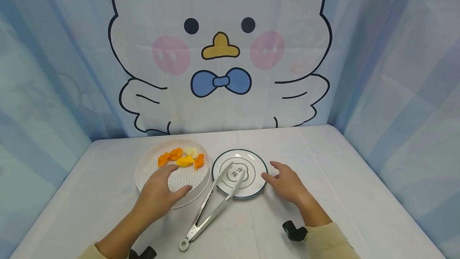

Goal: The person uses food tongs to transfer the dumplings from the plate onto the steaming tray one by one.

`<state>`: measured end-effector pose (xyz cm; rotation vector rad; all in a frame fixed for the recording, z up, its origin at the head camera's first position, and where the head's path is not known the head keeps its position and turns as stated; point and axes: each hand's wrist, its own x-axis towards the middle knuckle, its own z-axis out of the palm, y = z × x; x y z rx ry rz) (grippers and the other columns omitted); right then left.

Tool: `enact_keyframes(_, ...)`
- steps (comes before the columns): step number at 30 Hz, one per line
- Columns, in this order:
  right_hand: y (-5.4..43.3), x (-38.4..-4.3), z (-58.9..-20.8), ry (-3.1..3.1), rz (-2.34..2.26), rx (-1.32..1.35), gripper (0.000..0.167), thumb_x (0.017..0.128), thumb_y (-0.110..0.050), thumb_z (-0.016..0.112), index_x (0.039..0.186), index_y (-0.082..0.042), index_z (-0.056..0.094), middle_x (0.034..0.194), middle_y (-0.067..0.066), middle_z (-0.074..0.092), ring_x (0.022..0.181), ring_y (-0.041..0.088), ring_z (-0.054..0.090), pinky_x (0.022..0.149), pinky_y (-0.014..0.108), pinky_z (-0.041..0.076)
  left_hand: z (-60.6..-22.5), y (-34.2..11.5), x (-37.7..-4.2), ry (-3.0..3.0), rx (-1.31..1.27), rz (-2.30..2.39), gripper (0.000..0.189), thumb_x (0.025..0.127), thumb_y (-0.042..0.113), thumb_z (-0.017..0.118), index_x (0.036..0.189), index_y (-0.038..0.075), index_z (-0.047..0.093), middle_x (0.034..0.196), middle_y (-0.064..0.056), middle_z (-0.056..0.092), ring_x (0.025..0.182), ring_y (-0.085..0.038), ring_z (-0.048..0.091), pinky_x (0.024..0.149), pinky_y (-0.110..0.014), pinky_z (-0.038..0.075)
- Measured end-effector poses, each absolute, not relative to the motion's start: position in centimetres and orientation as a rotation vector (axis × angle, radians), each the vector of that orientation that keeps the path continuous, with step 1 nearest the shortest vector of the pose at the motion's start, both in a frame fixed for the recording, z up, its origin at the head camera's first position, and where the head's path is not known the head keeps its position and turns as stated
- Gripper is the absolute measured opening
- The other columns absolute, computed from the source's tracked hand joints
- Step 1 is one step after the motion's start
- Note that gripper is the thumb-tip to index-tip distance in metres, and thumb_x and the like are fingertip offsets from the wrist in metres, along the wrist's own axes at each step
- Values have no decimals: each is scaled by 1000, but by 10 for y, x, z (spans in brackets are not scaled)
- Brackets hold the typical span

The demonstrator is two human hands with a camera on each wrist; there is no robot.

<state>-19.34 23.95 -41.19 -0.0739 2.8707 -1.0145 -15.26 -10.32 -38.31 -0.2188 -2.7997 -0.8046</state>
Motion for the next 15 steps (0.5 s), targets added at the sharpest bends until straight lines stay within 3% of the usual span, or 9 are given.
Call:
enact_keyframes(8, 231, -178, -397, 3195, -656, -211, 71, 100, -41, 58, 146, 10, 40, 152, 33, 33, 136, 53, 34, 105, 68, 29, -362, -146, -165, -2740, -201, -486, 78, 80, 45, 82, 135, -4, 54, 147, -28, 42, 136, -46, 35, 107, -67, 28)
enact_keyframes(15, 223, -166, -386, 3301, -396, -173, 79, 100, -54, 50, 149, 7, 37, 156, 31, 27, 142, 51, 22, 105, 76, 15, -355, -172, -167, -2873, -105, -355, 100, 84, 61, 70, 151, -3, 33, 158, -32, 18, 144, -51, 10, 104, -79, 9)
